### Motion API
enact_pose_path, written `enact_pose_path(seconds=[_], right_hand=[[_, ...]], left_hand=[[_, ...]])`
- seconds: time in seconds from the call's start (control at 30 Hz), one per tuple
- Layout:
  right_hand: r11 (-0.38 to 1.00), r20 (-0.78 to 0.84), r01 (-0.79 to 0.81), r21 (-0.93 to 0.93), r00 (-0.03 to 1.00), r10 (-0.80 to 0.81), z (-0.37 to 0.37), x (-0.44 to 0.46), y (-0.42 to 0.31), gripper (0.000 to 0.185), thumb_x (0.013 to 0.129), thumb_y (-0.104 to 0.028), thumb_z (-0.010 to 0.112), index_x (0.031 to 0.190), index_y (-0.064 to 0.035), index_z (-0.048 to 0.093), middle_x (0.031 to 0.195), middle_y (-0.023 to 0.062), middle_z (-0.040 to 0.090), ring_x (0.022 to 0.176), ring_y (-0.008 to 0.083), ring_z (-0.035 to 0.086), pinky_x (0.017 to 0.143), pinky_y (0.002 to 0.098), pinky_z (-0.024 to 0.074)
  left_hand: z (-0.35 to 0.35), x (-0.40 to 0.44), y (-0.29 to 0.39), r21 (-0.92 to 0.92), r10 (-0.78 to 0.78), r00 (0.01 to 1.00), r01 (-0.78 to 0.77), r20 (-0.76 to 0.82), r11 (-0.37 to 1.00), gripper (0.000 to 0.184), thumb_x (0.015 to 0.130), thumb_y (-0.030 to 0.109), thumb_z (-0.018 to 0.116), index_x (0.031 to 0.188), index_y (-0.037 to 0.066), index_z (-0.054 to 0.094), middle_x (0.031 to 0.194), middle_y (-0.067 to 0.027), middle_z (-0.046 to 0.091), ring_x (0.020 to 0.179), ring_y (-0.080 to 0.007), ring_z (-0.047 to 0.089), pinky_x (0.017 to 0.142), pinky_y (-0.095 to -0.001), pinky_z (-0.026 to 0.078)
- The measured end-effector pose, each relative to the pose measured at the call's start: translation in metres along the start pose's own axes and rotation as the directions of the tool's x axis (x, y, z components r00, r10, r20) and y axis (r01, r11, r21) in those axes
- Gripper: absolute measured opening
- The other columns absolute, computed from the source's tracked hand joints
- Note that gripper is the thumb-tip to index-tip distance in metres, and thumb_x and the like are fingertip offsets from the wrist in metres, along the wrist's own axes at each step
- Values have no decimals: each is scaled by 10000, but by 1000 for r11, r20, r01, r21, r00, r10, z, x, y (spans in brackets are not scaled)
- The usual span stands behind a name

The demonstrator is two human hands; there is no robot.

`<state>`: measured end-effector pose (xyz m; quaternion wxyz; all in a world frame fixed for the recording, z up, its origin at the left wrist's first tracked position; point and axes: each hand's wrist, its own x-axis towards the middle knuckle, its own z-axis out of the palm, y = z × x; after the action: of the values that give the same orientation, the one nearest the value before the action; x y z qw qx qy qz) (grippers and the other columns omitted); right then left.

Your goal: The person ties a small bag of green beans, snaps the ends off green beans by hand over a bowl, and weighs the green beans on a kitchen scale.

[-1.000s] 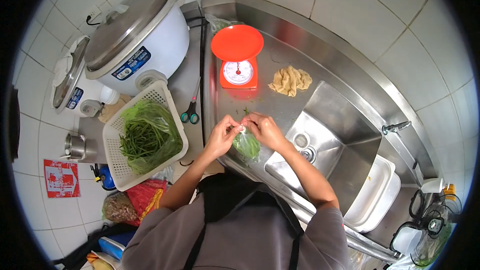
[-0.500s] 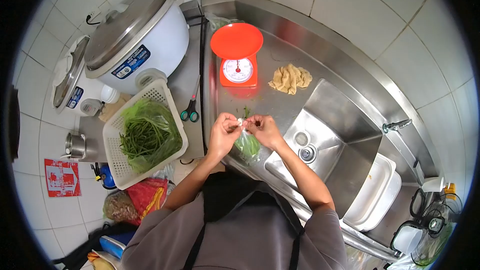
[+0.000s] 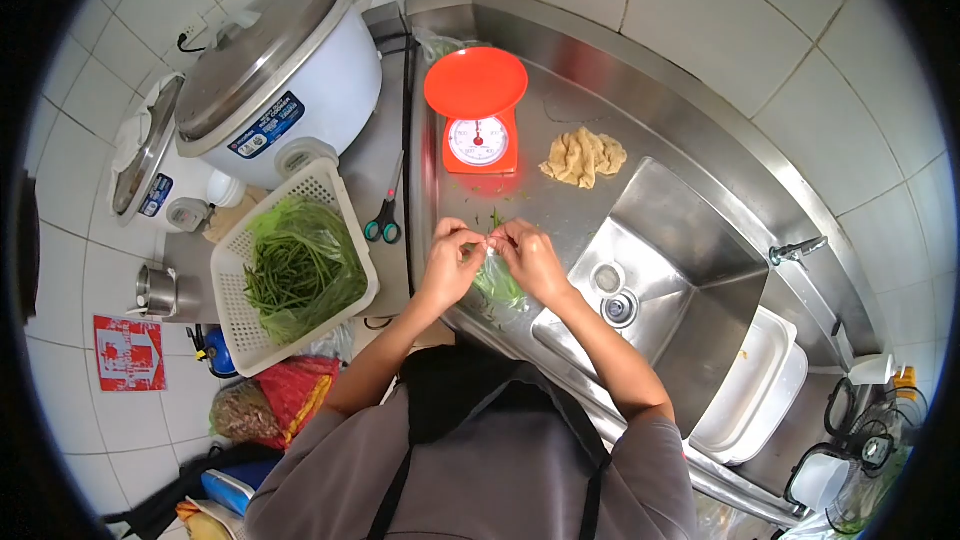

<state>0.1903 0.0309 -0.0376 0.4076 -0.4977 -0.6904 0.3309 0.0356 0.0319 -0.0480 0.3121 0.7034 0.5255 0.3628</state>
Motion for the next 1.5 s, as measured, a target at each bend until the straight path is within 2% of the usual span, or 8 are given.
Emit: enact_pose_path(seconds=[0.2, 0.33, 0.53, 0.93, 1.2, 1.33, 1.47, 1.5], right_hand=[[999, -62, -48, 14, 997, 48, 12, -6, 0, 92, 824, -58, 549, 846, 31, 558, 777, 194, 557, 756, 363, 549, 650, 397, 429], [997, -39, -64, 47, 997, 66, 19, -6, 3, 110, 828, -78, 542, 848, 26, 571, 767, 199, 572, 735, 349, 565, 646, 386, 438], [961, 58, -220, 167, 975, 213, 19, 1, 27, 173, 846, -151, 559, 861, 17, 598, 691, 134, 601, 597, 182, 545, 571, 316, 433], [843, 225, -412, 347, 909, 352, -2, 9, 29, 248, 851, -225, 604, 807, 19, 617, 682, 13, 591, 611, 64, 497, 557, 234, 416], [976, -111, 136, -171, 982, -156, 20, 2, 37, 150, 816, -106, 573, 788, 38, 545, 742, 208, 572, 644, 388, 555, 582, 394, 440], [968, -24, -237, 81, 971, 240, 11, 7, 13, 171, 869, -154, 526, 807, 6, 536, 739, 203, 582, 676, 389, 567, 601, 408, 443], [992, 60, 44, 121, 997, -51, -3, 13, 1, 174, 883, -144, 522, 827, 16, 558, 735, 116, 589, 608, 190, 558, 581, 306, 444], [997, -89, 62, 36, 994, -59, -11, 24, 14, 140, 846, -144, 569, 900, -16, 575, 786, 141, 621, 653, 294, 599, 608, 355, 469]], left_hand=[[-7, 6, -24, -469, -316, 819, 543, 479, 696, 267, 850, 195, 575, 995, -28, 592, 1019, -47, 469, 931, -117, 482, 809, -249, 378], [-12, 4, -25, -516, -308, 784, 597, 539, 615, 231, 868, 199, 560, 903, -30, 565, 970, -44, 463, 955, -121, 472, 828, -259, 389], [5, 0, -17, -286, -135, 982, 169, 135, 943, 145, 842, 130, 587, 873, -7, 553, 798, -85, 612, 734, -123, 596, 651, -263, 462], [0, -4, -9, 145, 387, 918, -373, -88, 916, 63, 794, 40, 573, 856, 47, 584, 900, -71, 573, 790, -260, 569, 687, -326, 440], [-1, -17, -23, 157, 291, 956, -293, 36, 943, 143, 781, 157, 601, 888, 74, 556, 959, -84, 545, 908, -273, 521, 773, -367, 354], [2, -9, -8, 137, 300, 947, -284, -118, 949, 252, 783, 211, 604, 976, 57, 550, 1064, -97, 535, 1029, -302, 492, 852, -395, 340], [3, -7, -25, 105, 228, 972, -234, 63, 967, 210, 772, 36, 524, 980, 23, 554, 1064, -109, 558, 1060, -287, 499, 883, -384, 350], [0, -5, -17, 86, 259, 966, -259, 14, 962, 240, 723, -75, 459, 923, 4, 565, 1007, -116, 581, 1007, -280, 528, 848, -363, 384]])
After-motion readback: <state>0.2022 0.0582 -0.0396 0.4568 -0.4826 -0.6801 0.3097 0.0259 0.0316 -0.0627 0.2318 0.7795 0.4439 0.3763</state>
